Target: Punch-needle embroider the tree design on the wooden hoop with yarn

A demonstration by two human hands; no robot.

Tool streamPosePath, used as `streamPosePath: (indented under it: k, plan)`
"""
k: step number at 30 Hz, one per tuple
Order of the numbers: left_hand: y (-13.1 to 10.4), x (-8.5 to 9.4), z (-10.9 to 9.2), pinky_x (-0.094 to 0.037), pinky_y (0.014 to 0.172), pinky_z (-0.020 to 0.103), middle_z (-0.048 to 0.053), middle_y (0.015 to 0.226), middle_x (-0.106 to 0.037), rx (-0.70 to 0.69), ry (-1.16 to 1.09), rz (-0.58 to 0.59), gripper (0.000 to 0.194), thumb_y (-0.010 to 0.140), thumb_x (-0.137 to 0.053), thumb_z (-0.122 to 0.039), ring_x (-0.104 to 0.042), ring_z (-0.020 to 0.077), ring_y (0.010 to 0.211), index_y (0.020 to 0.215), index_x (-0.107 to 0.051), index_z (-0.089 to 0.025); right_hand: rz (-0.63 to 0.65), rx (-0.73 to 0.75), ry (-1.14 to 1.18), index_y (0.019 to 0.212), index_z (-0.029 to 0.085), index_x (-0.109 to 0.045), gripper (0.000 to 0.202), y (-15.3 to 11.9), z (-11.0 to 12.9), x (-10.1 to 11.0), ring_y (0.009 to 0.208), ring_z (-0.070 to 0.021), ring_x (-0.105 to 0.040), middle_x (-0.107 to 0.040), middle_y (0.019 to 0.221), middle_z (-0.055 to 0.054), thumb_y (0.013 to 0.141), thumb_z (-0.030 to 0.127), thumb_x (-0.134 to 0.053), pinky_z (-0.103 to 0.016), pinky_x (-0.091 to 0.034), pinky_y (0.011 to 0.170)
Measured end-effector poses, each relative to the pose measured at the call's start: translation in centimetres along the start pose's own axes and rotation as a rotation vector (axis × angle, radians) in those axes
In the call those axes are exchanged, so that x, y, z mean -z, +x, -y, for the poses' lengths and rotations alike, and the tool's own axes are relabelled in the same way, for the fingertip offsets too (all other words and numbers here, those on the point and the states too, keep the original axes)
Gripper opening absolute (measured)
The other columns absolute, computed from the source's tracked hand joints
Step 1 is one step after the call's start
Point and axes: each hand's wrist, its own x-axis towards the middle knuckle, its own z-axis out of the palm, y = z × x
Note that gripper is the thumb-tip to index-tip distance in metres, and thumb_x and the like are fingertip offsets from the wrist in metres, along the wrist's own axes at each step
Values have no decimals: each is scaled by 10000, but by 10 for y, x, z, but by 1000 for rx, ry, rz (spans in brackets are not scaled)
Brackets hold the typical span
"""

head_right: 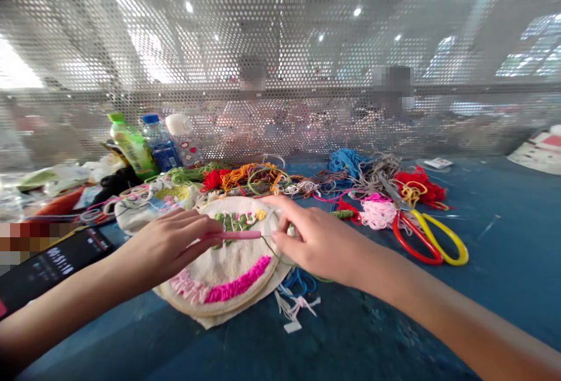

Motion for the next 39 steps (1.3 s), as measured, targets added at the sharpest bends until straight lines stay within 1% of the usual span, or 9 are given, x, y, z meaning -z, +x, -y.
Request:
streamPosePath:
  k: [3, 6, 10, 17, 23, 26, 30, 33, 39]
  plan:
    - [0, 2, 5, -411, 666, 321, 40, 805, -669, 10, 67, -41, 309, 1019, -328, -355, -620, 186, 711, 988, -583, -183, -2, -97, -115, 1129, 236, -624, 296, 1, -7, 14, 546, -134, -527, -655, 723, -2, 918, 377, -471, -253, -321, 490]
    - [1, 3, 7, -394, 672, 327, 38, 795, -663, -3, 97, -65, 300, 1020, -334, -342, -605, 183, 706, 981, -579, -175, 16, -71, -125, 918, 228, -676, 278, 2, -11, 21, 510, -129, -497, -627, 639, -1, 929, 380, -444, -255, -302, 477]
    - [2, 0, 7, -386, 664, 317, 36, 800, -656, -62, 76, -68, 267, 1022, -338, -300, -585, 178, 710, 989, -567, -166, -12, 55, -59, 945, 234, -678, 249, 3, -9, 16, 679, -166, -590, -698, 814, -25, 931, 333, -450, -269, -386, 584]
    - [-1, -2, 10, -378, 676, 320, 32, 817, -645, -84, 89, -73, 164, 1007, -390, -249, -580, 183, 725, 1025, -533, -171, -29, 127, -51, 1013, 241, -671, 254, 3, -5, -4, 821, -188, -642, -714, 925, -37, 950, 251, -425, -284, -443, 712]
    - [-2, -4, -1, -387, 723, 341, 41, 870, -648, -114, 147, -6, 147, 999, -393, -192, -581, 198, 778, 1056, -526, -171, -15, 115, -138, 1016, 226, -665, 281, 2, -2, -23, 735, -186, -645, -705, 835, -49, 958, 247, -391, -279, -433, 636]
    - [-1, -6, 0, -378, 718, 346, 41, 865, -657, -81, 221, 4, 149, 996, -391, -186, -588, 203, 778, 1053, -529, -180, -15, 51, -193, 999, 251, -660, 246, 2, -3, -16, 632, -170, -612, -678, 729, -16, 948, 330, -433, -268, -377, 555]
    - [-1, -7, 8, -357, 690, 339, 35, 832, -662, -41, 301, -33, 141, 997, -395, -211, -592, 200, 752, 1040, -528, -194, -14, -48, -214, 859, 244, -649, 247, 5, -7, 1, 525, -143, -521, -626, 629, 7, 930, 369, -448, -261, -312, 493]
    - [-2, -7, 10, -350, 669, 335, 23, 806, -652, -53, 308, -52, 132, 998, -400, -225, -582, 194, 719, 1030, -524, -195, 7, -39, -151, 853, 236, -642, 251, 6, -8, 7, 568, -142, -532, -648, 681, 2, 936, 362, -441, -260, -335, 521]
    - [-3, -8, 8, -358, 667, 341, 16, 792, -626, -52, 274, -23, 108, 980, -413, -171, -567, 200, 710, 1004, -518, -182, 44, 20, -111, 905, 234, -643, 259, 8, -13, 1, 748, -180, -608, -690, 845, -24, 965, 351, -419, -293, -395, 655]
